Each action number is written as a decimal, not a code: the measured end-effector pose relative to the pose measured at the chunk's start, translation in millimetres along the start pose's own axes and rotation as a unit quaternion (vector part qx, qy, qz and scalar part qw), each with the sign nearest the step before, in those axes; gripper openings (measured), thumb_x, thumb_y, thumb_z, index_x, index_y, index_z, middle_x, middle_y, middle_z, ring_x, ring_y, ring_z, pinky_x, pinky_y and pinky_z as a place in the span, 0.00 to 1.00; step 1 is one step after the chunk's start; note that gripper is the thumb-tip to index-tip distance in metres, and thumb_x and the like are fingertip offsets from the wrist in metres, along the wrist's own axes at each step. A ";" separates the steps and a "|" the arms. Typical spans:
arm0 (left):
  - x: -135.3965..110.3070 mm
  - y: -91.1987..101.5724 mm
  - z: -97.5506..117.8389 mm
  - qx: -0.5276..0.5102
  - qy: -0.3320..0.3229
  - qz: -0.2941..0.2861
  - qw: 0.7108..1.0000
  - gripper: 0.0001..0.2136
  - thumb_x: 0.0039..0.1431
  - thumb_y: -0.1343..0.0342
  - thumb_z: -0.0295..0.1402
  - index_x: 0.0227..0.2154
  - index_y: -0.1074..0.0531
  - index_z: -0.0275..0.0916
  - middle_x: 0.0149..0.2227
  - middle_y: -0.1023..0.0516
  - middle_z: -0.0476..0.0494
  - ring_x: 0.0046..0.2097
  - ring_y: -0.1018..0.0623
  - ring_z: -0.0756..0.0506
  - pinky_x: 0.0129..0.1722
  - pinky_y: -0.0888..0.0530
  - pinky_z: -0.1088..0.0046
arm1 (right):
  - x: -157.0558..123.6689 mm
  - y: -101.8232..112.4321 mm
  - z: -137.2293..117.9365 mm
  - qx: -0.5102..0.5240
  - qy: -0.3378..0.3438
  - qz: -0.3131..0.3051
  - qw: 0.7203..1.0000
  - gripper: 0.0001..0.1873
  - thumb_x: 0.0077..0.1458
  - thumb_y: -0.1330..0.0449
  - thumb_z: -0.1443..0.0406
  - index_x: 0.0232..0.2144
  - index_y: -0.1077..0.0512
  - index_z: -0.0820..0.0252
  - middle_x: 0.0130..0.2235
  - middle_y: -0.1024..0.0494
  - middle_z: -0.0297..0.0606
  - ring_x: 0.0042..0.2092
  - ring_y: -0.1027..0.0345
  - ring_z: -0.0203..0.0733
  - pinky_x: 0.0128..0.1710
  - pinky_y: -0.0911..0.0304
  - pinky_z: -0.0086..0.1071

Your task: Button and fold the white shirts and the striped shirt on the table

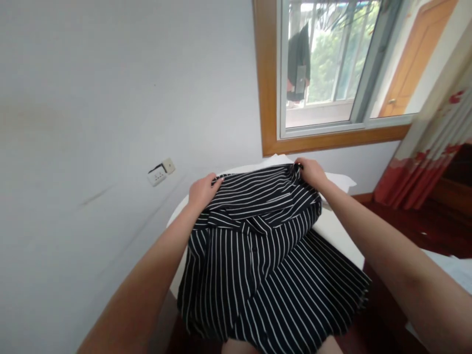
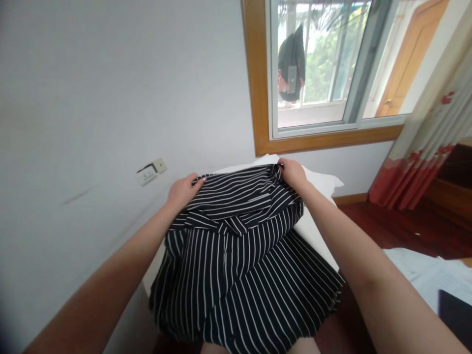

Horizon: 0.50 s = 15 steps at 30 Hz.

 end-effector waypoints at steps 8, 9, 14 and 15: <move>-66.1 -92.0 34.4 -0.071 -0.147 -0.109 0.980 0.16 0.65 0.53 0.36 0.53 0.31 0.40 0.54 0.28 0.40 0.55 0.29 0.42 0.56 0.34 0.63 | -69.1 -87.3 -41.6 0.031 0.170 -0.162 0.972 0.17 0.63 0.48 0.64 0.51 0.28 0.60 0.52 0.26 0.44 0.54 0.34 0.45 0.56 0.42 0.36; -74.6 -87.2 39.8 -0.106 -0.163 -0.118 0.974 0.16 0.65 0.54 0.37 0.52 0.30 0.41 0.54 0.28 0.41 0.55 0.29 0.43 0.57 0.34 0.64 | -79.1 -90.6 -46.8 0.051 0.200 -0.187 0.960 0.17 0.62 0.47 0.63 0.51 0.27 0.58 0.51 0.26 0.42 0.53 0.34 0.44 0.56 0.42 0.35; -97.1 23.5 54.6 -0.277 -0.108 0.049 0.954 0.14 0.66 0.54 0.37 0.49 0.29 0.44 0.54 0.28 0.47 0.57 0.30 0.45 0.61 0.35 0.60 | -96.1 -25.8 -68.4 0.158 0.201 -0.150 0.955 0.17 0.62 0.44 0.58 0.51 0.28 0.54 0.50 0.25 0.40 0.54 0.33 0.45 0.58 0.39 0.43; -100.2 53.3 54.5 -0.324 -0.084 0.105 0.936 0.14 0.67 0.54 0.36 0.52 0.31 0.45 0.54 0.29 0.47 0.56 0.30 0.46 0.60 0.35 0.60 | -96.2 5.1 -75.4 0.191 0.196 -0.099 0.957 0.17 0.63 0.46 0.58 0.53 0.30 0.52 0.51 0.26 0.39 0.54 0.33 0.44 0.58 0.39 0.44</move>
Point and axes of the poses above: each hand's wrist, its own x-axis towards the middle knuckle, its own y-axis out of the back of the hand, z = x × y, the point moved 6 cm from there along x, towards the middle knuckle
